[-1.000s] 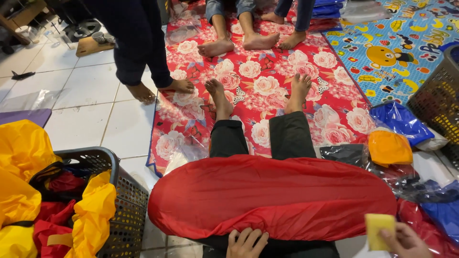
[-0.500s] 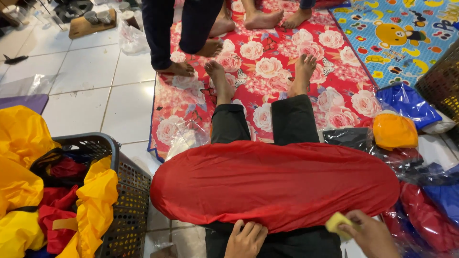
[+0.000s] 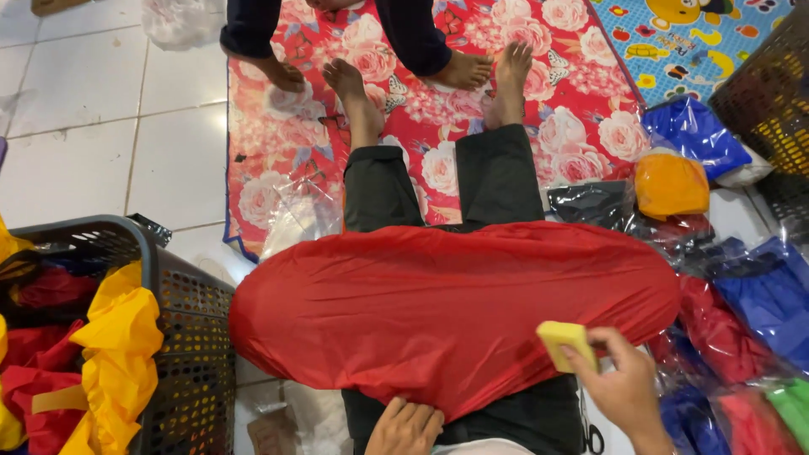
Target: Cleaning a red fabric cover with a sponge and then folding it while sitting on the floor.
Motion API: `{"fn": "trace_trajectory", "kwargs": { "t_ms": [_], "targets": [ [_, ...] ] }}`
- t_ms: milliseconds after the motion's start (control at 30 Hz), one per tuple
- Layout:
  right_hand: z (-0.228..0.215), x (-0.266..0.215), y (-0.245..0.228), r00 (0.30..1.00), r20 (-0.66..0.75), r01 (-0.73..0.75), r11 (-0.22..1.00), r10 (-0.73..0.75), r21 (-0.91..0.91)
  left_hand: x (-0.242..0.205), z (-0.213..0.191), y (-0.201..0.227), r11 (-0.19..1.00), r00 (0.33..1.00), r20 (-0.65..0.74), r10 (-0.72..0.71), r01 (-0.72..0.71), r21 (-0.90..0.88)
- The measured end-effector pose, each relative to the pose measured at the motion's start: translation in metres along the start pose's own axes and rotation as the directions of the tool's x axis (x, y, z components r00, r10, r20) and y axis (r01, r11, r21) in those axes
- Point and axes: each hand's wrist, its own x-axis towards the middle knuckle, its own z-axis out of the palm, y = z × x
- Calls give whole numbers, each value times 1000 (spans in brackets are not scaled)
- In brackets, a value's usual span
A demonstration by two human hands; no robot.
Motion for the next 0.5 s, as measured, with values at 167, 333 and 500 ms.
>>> {"fn": "trace_trajectory", "kwargs": {
  "t_ms": [167,333,500],
  "targets": [
    [34,6,36,843,58,522,789,-534,-322,4,5,-3,994,985,130,-110,112,-5],
    [-14,57,149,977,-156,26,808,-145,-588,21,-2,-5,992,991,64,-120,123,-43],
    [-69,79,132,913,-406,-276,785,34,-554,40,-27,-15,993,997,-26,-72,69,-100]
  ]
}}
